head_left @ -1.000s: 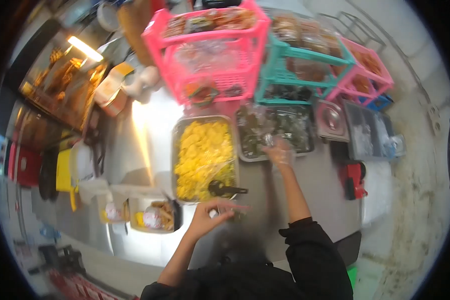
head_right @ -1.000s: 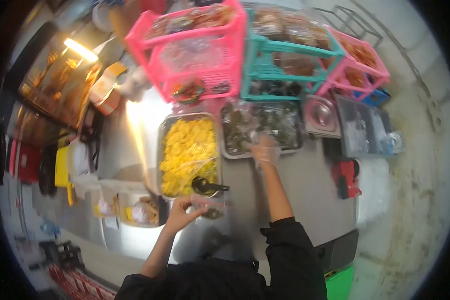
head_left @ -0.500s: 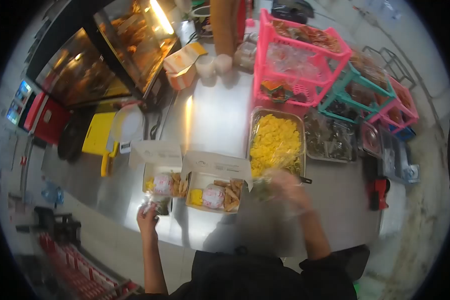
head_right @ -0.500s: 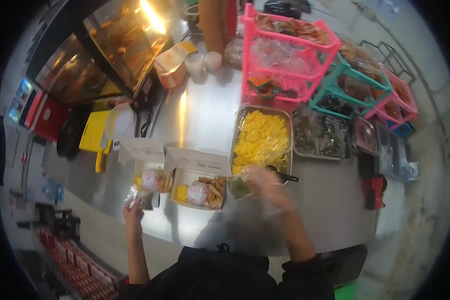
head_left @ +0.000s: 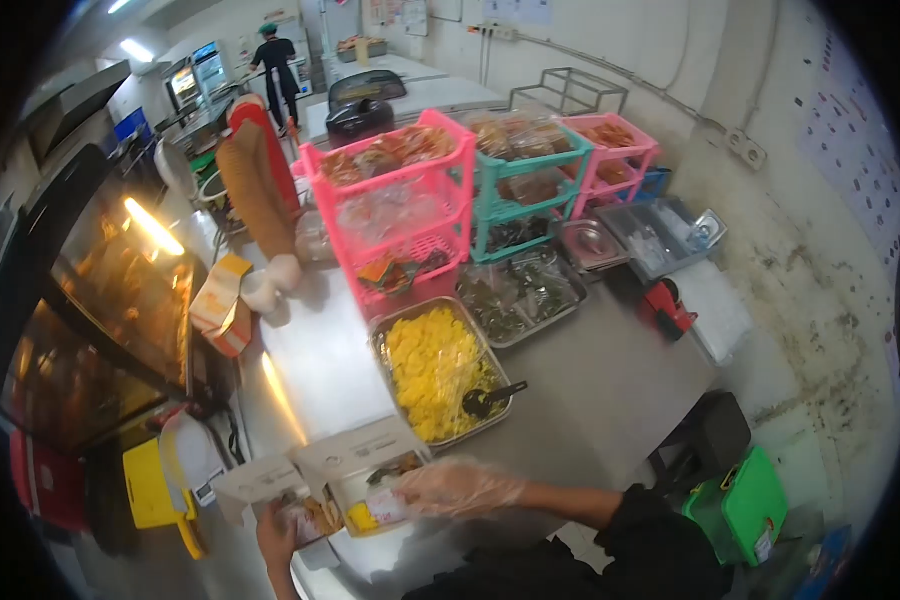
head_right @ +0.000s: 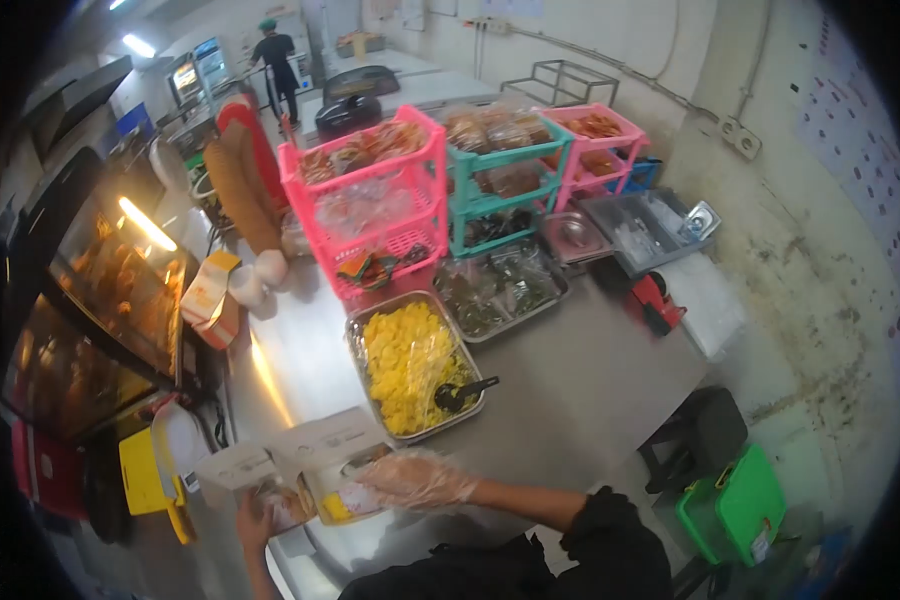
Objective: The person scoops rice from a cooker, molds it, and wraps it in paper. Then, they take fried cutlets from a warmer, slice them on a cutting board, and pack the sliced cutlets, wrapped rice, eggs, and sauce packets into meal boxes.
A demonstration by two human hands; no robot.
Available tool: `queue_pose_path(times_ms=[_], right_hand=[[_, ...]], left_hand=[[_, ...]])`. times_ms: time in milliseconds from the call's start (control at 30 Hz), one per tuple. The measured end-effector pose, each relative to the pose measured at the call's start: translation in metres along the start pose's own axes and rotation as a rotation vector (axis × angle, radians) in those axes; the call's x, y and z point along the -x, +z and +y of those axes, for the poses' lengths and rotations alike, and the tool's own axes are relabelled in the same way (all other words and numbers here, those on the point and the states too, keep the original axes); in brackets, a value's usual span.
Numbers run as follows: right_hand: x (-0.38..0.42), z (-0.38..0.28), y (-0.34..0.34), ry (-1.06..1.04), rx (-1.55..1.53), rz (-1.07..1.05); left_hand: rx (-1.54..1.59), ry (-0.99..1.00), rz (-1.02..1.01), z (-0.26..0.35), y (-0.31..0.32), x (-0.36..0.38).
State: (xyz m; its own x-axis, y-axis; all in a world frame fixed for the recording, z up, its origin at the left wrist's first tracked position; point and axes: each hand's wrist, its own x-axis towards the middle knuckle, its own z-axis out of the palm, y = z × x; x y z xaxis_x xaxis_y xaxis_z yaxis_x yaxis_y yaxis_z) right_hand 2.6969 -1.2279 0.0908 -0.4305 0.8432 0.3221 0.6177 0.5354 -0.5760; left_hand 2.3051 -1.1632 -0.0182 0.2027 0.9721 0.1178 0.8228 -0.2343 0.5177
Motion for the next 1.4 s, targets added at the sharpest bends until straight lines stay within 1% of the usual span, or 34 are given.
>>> queue_pose_path(times_ms=[33,100,133,167,200,233,267,300,333,367,400,433,467,533,600,667,700,733,767,800,867,933,967,1000,1067,1100,1133,1200,1233,1267,1300,1333,1367,1400], right_hand=[[-0.004,0.006,-0.047,0.093,-0.128,-0.230],[0.000,0.052,-0.106,0.152,-0.207,0.126],[-0.004,0.090,-0.139,0.176,0.000,0.240],[-0.018,0.104,-0.185,0.329,-0.076,0.428],[-0.031,0.121,-0.231,0.459,0.108,0.497],[-0.042,0.164,-0.266,0.424,0.300,0.627],[-0.055,0.199,-0.295,0.375,0.590,0.717],[-0.067,0.251,-0.321,0.251,0.741,0.693],[-0.078,0.292,-0.343,0.123,0.887,0.669],[-0.093,0.305,-0.359,0.108,0.875,0.671],[-0.113,0.312,-0.370,0.369,0.808,0.561],[-0.130,0.317,-0.376,0.625,0.731,0.442],[-0.141,0.326,-0.375,0.611,0.719,0.447],[-0.161,0.349,-0.369,0.799,0.606,0.462],[-0.173,0.372,-0.372,0.797,0.533,0.489],[-0.171,0.381,-0.385,0.648,0.293,0.454],[-0.169,0.395,-0.395,0.645,0.287,0.450],[-0.167,0.409,-0.409,0.542,0.035,0.470],[-0.167,0.417,-0.418,0.495,-0.091,0.480],[-0.166,0.422,-0.426,0.449,-0.219,0.488],[-0.166,0.422,-0.441,0.322,0.362,0.694],[-0.149,0.398,-0.448,0.171,0.104,0.609],[-0.135,0.368,-0.447,0.176,0.113,0.614],[-0.116,0.327,-0.439,0.128,-0.023,0.396],[-0.087,0.296,-0.393,0.025,-0.780,-0.028],[-0.063,0.261,-0.380,0.086,-0.620,-0.130],[-0.046,0.221,-0.376,0.245,-0.683,-0.241],[-0.021,0.234,-0.327,0.092,-0.551,-0.266],[-0.020,0.230,-0.333,0.097,-0.545,-0.267],[-0.018,0.220,-0.342,0.079,-0.481,-0.285],[-0.017,0.216,-0.350,0.060,-0.420,-0.304],[-0.022,0.235,-0.357,0.102,-0.412,-0.138],[-0.033,0.257,-0.373,0.142,-0.402,0.029],[-0.042,0.266,-0.400,0.388,-0.310,0.160]], left_hand=[[0.007,0.012,-0.007,0.005,-0.002,0.004],[0.099,-0.017,0.138,0.018,-0.005,0.012],[0.105,-0.014,0.139,0.025,-0.003,0.016],[0.051,0.000,0.256,0.035,0.000,0.019],[-0.006,0.010,0.377,0.049,0.002,0.020],[-0.004,0.005,0.388,0.080,-0.002,0.018],[-0.034,-0.091,0.418,0.123,-0.007,0.017],[-0.068,-0.189,0.448,0.154,-0.007,0.018],[-0.075,-0.202,0.457,0.169,0.000,0.021],[-0.058,-0.148,0.492,0.181,0.007,0.023],[-0.043,-0.091,0.530,0.199,0.012,0.021],[-0.146,0.048,0.540,0.217,0.014,0.019],[-0.159,0.043,0.552,0.233,0.018,0.020],[-0.219,-0.034,0.466,0.258,0.024,0.020],[-0.269,-0.034,0.454,0.280,0.026,0.013],[-0.255,0.015,0.458,0.297,0.029,0.003],[-0.261,0.009,0.459,0.304,0.031,-0.004],[-0.237,0.048,0.447,0.312,0.032,-0.013],[-0.213,0.088,0.432,0.319,0.034,-0.021],[-0.215,0.090,0.422,0.324,0.040,-0.030],[-0.157,0.199,0.484,0.337,0.059,-0.054],[0.117,0.425,0.529,0.390,0.068,-0.093],[0.271,0.327,0.379,0.393,0.084,-0.102],[0.421,0.227,0.225,0.406,0.096,-0.114],[1.007,-0.014,0.132,0.464,0.121,-0.144],[1.239,0.021,0.058,0.486,0.131,-0.157],[1.469,0.057,-0.020,0.503,0.140,-0.168],[1.535,0.030,-0.146,0.527,0.152,-0.175],[1.356,-0.088,-0.065,0.530,0.161,-0.172],[1.362,-0.091,-0.066,0.530,0.166,-0.170],[1.402,-0.188,-0.097,0.529,0.170,-0.168],[1.437,-0.286,-0.126,0.528,0.172,-0.166],[1.436,-0.289,-0.123,0.527,0.172,-0.164],[1.408,-0.276,-0.137,0.525,0.170,-0.161]])
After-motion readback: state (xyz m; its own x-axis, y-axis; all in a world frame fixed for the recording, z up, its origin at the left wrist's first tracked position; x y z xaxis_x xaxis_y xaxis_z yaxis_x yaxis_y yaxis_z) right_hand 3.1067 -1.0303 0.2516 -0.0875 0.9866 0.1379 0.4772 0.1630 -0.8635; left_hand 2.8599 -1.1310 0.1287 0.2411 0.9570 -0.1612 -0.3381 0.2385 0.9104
